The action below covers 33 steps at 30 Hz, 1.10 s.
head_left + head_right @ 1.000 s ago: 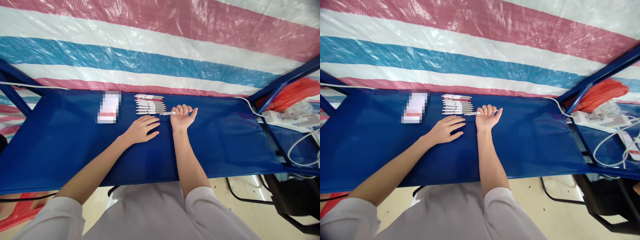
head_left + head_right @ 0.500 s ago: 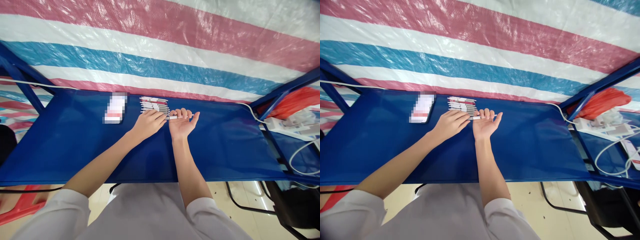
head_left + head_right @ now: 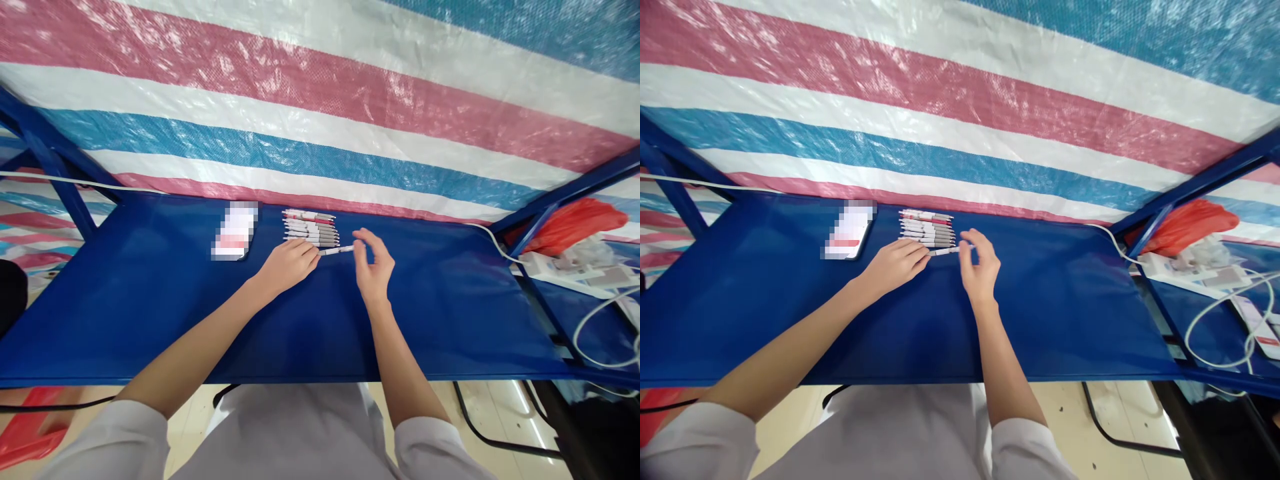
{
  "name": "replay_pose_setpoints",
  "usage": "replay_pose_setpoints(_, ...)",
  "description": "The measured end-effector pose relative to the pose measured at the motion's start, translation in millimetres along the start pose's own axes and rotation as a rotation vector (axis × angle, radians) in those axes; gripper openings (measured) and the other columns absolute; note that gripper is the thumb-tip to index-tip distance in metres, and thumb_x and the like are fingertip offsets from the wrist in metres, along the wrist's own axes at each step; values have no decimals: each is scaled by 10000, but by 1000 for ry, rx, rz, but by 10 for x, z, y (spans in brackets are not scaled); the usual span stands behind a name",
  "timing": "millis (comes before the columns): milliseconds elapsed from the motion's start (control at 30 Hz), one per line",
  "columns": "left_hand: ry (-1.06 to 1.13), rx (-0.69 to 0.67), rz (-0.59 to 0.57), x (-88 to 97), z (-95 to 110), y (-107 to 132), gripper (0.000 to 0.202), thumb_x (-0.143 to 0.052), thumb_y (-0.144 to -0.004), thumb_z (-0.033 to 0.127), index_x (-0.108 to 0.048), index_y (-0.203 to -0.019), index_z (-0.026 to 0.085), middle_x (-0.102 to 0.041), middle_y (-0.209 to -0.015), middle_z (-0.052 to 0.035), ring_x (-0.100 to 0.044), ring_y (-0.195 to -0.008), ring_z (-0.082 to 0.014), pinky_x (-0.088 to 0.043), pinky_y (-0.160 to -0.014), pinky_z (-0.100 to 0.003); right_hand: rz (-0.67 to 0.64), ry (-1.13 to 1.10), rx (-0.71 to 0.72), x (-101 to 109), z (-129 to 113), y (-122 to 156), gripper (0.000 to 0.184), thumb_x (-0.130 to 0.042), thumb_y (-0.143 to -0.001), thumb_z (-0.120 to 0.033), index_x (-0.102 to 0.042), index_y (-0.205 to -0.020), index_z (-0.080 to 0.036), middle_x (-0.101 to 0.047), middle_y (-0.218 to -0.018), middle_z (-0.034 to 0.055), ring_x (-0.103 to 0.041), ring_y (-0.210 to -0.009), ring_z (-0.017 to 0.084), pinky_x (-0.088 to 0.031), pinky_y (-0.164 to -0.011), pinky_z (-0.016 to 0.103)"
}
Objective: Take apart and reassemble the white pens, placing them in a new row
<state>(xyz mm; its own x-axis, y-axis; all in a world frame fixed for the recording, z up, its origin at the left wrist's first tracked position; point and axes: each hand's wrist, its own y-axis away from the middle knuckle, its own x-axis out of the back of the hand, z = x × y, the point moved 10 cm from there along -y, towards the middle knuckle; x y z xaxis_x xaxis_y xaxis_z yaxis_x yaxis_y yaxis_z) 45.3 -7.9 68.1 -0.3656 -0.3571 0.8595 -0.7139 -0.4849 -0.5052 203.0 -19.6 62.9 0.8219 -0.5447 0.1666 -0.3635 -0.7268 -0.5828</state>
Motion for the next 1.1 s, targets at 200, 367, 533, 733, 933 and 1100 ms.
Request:
replay_pose_setpoints(200, 51, 5, -5, 5, -19, 61, 258, -457, -980, 207, -682, -870, 142, -722, -827, -63, -669, -804, -197, -526, -776, -323, -477, 446, 616, -513, -361, 411, 301, -546, -911, -141, -669, -1175, -215, -733, -1175, 37, -654, -1166, 186, -451, -1110, 383)
replay_pose_setpoints(367, 106, -8, -17, -8, 7, 89, 264, -455, -985, 220, -680, -867, 147, -719, -817, -46, -669, -787, -179, -525, -768, -299, -529, 512, 679, -571, -322, 448, 244, -532, -938, -173, -702, -1100, -241, -757, -1115, 8, -703, -1046, 158, -490, -1042, 347)
replay_pose_setpoints(533, 144, 4, -49, -81, 5, 64, 278, -451, -987, 223, -694, -873, 148, -724, -822, -46, -674, -784, -175, -528, -757, -298, -531, 546, 758, -550, -356, 437, 217, -524, -950, -174, -718, -1035, -218, -770, -1073, -1, -722, -954, 137, -544, -842, 255)
replay_pose_setpoints(733, 123, 55, -71, -155, -70, 122, 308, -514, -960, 341, -691, -1139, 162, -718, -1138, -103, -658, -1046, -266, -519, -891, -400, -642, 661, 742, -419, -18, 284, 265, -482, -966, -164, -712, -1079, -232, -758, -1107, 16, -711, -981, 147, -537, -820, 248)
replay_pose_setpoints(933, 191, -126, -175, -344, 58, 211, 374, -495, -973, 356, -635, -1271, 179, -591, -1378, -114, -529, -1281, -300, -392, -1097, -487, -642, 833, 618, -236, 417, -113, 314, -453, -961, -134, -714, -1096, -245, -751, -1129, 19, -706, -949, 153, -511, -749, 239)
replay_pose_setpoints(1100, 284, -224, -201, -431, 92, 252, 385, -484, -982, 328, -601, -1313, 171, -585, -1389, -105, -519, -1304, -270, -360, -1142, -478, -670, 941, 558, -295, 639, -335, 319, -433, -975, -164, -697, -1129, -255, -744, -1153, 3, -698, -915, 156, -458, -646, 243)
